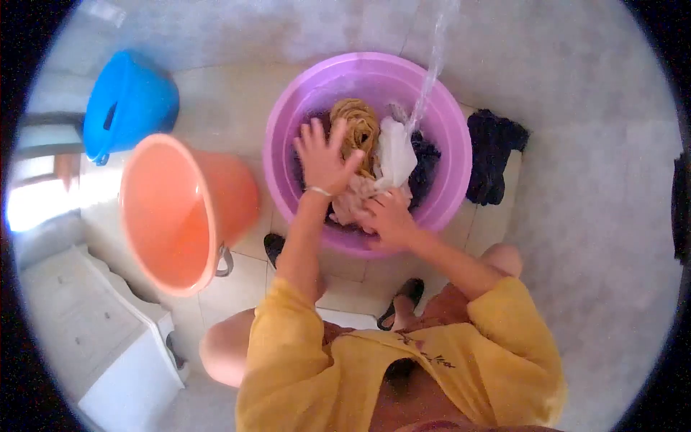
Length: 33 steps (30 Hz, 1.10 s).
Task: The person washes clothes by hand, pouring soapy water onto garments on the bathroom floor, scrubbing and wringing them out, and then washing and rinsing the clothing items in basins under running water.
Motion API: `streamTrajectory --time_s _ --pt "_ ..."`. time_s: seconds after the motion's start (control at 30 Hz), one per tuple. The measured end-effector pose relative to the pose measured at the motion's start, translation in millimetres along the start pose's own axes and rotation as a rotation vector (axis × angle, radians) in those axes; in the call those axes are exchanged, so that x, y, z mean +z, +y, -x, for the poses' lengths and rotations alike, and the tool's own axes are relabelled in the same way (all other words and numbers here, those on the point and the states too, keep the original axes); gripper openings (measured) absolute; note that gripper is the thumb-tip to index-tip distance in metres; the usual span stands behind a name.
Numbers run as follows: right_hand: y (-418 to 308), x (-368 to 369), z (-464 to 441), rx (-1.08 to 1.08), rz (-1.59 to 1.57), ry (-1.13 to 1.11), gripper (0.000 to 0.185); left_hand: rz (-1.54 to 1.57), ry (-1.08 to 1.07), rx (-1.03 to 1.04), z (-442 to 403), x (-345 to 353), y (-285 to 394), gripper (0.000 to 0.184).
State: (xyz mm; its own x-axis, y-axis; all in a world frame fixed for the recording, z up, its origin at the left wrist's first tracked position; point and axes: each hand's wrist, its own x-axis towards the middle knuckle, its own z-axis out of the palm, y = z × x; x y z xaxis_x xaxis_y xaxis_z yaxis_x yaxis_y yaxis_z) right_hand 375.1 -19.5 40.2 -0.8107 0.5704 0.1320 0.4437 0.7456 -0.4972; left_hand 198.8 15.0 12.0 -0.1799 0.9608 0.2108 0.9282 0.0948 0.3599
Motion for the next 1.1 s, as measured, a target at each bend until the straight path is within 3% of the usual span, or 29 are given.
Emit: streamTrajectory --time_s 0.07,0.13,0.17,0.23,0.27,0.33,0.43,0.5,0.53,0.6,0.63,0.7,0.73,0.8,0.83,1.0,1.03,1.07,1.1 --pt "16 -12 0 -0.067 -0.139 -0.129 0.037 -0.074 -0.24 0.172 2 30 8 0.06" --pt "52 -2 -10 0.376 0.075 0.445 0.049 -0.074 -0.251 0.085 5 51 7 0.06" --pt "65 12 -16 0.385 0.075 0.429 0.049 -0.084 -0.266 0.003 11 58 8 0.06" --pt "83 37 -43 0.67 -0.057 0.53 0.055 -0.037 -0.312 -0.094 20 74 8 0.059" --pt "83 41 -55 0.66 -0.059 0.526 0.055 0.007 -0.343 -0.178 16 79 2 0.059" --pt "73 50 -60 0.661 0.239 0.362 0.058 -0.05 -0.377 -0.164 15 89 -14 0.057" --pt "100 83 -67 0.665 0.158 0.355 0.059 0.058 -0.485 -0.275 7 103 -29 0.059" --pt "127 107 -72 0.641 0.113 0.389 0.058 0.189 -0.288 -0.2 4 105 -33 0.057" --pt "144 116 -73 0.603 0.114 0.434 0.056 0.19 -0.29 -0.211 1 140 -57 0.057" --pt "173 126 -76 0.559 0.121 0.47 0.052 0.588 -1.364 -0.124 -7 234 -117 0.058" --pt "181 126 -76 0.582 0.118 0.433 0.051 0.592 -1.367 -0.123 -7 213 -100 0.058" --pt "198 124 -80 0.632 0.12 0.35 0.049 0.478 -0.506 -0.337 -11 146 -49 0.053" --pt "207 120 -82 0.674 0.126 0.316 0.047 0.475 -0.503 -0.33 -12 157 -50 0.053" --pt "228 113 -82 0.772 0.147 0.268 0.045 -0.056 -0.335 0.152 -21 180 -57 0.047" --pt "240 112 -84 0.827 0.168 0.253 0.044 -0.059 -0.33 0.163 -28 184 -57 0.047" --pt "319 148 -70 1.078 0.236 0.244 0.039 0.02 -0.9 -0.124 -91 90 -30 0.066" --pt "336 162 -67 1.094 0.245 0.245 0.038 0.016 -0.891 -0.121 -89 92 -35 0.066" --pt "350 166 -51 1.097 0.249 0.252 0.038 0.159 -0.815 -0.292 -82 98 -38 0.067" --pt "342 148 -42 0.631 -0.018 0.349 0.036 0.304 -0.734 -0.458 -76 98 -37 0.069"
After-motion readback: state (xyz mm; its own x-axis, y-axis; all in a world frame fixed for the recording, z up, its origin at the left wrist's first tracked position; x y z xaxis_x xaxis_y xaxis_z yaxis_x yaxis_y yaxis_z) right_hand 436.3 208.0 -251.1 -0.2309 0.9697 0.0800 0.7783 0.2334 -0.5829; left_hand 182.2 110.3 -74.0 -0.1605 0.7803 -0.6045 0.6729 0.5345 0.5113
